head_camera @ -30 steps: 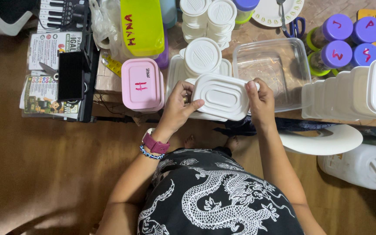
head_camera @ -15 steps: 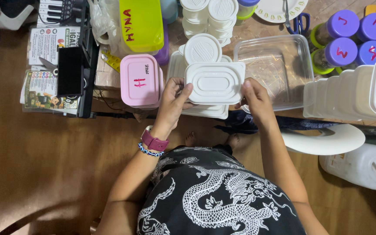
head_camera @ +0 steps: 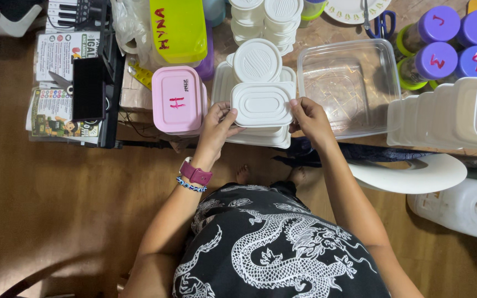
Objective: The person sorts and stacks various plastic food containers and lids on a table. They separate lids from bases, match sizes, and arrange them into neat piles.
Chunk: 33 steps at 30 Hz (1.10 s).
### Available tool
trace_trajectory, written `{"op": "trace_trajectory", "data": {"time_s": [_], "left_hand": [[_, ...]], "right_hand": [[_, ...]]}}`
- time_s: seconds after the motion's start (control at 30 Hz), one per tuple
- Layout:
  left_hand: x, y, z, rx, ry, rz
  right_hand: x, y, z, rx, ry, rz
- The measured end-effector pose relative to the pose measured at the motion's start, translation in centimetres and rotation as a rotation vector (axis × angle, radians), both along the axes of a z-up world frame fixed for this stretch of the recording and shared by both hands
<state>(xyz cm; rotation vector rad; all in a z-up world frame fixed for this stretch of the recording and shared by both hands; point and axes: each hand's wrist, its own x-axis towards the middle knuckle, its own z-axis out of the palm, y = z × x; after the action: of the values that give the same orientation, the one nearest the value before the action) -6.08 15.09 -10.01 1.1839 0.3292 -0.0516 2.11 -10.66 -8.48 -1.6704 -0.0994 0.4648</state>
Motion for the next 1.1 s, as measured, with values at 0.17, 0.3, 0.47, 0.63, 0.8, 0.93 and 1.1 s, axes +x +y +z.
{"op": "trace_trajectory", "data": {"time_s": [0.17,0.3,0.47,0.63,0.8,0.93,1.1], "left_hand": [[0.0,0.2,-1.3,0.08,0.01,0.009],[-0.5,0.8,-2.0,0.174,-0.009,0.027],[-2.0,0.7,-3.7,0.313,-0.056,0.058],[-3.2,0.4,-6.2,0.362,0.007,0.033],[-3.0,0.6,-6.9,0.219,0.074,-0.034],[-2.3,0.4,-5.9,0.286,0.058,-0.029],[-1.6,0.0,-4.0,0.319,0.068,-0.068]], "right_hand": [[0.1,0.0,-0.5,0.003,0.016,-0.035],[-0.1,-0.6,-0.6,-0.042,0.014,-0.038],[-0.7,-2.4,-0.9,-0.036,0.005,-0.084],[-1.3,-3.5,-2.4,-0.044,0.075,-0.057],[-1.0,-3.1,-3.9,0.046,0.17,0.019],[-0.7,-2.5,-4.1,-0.006,0.169,0.075],[-1.3,-2.3,-2.3,-0.152,0.157,0.149]]}}
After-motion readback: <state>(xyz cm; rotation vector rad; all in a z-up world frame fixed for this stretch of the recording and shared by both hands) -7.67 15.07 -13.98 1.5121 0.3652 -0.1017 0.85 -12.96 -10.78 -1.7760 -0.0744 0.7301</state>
